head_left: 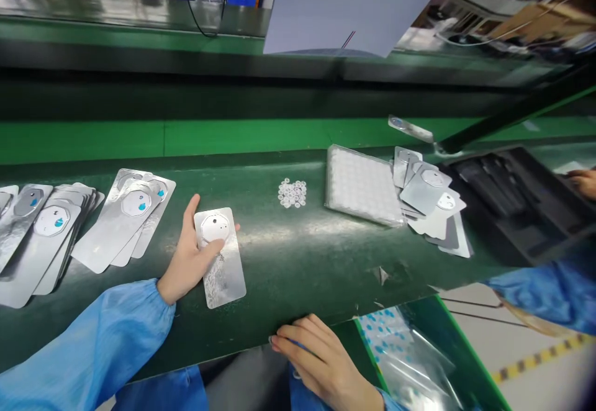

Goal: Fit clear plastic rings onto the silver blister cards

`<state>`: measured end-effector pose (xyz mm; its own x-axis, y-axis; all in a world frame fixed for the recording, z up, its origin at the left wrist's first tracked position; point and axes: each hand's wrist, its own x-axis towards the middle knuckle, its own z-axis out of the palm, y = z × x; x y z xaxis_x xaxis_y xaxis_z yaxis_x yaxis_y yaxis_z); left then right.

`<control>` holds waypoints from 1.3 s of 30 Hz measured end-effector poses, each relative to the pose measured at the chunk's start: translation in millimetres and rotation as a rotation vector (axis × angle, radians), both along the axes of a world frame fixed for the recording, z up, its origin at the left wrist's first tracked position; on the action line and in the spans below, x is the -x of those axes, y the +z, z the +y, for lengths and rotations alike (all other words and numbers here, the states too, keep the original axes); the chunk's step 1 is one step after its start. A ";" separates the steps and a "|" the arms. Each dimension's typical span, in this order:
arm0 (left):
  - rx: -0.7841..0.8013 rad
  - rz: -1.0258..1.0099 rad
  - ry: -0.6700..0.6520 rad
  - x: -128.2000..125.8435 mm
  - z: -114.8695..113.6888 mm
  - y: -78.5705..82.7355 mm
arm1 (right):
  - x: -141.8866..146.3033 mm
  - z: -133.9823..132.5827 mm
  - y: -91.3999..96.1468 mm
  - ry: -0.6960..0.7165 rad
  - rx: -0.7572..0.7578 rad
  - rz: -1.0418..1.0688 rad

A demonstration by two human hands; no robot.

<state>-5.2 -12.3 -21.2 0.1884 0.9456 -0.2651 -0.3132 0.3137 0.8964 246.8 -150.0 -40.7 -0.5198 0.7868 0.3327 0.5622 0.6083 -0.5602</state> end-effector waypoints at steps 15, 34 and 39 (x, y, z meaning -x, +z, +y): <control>-0.424 0.403 -0.194 -4.9 -15.5 -4.2 | 57.9 101.9 37.5 -0.375 1.033 0.720; -0.264 0.370 -0.242 -2.9 -15.8 -2.3 | 57.8 114.5 47.6 -0.393 0.594 0.354; -0.234 0.357 -0.241 -2.5 -16.7 -2.5 | 61.7 115.1 44.7 -0.420 0.576 0.335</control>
<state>-2.7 -28.9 -23.8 0.3451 0.9283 -0.1387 0.0836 0.1168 0.9896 185.2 -35.0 4.0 -0.0847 0.9913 -0.1009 0.4258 -0.0556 -0.9031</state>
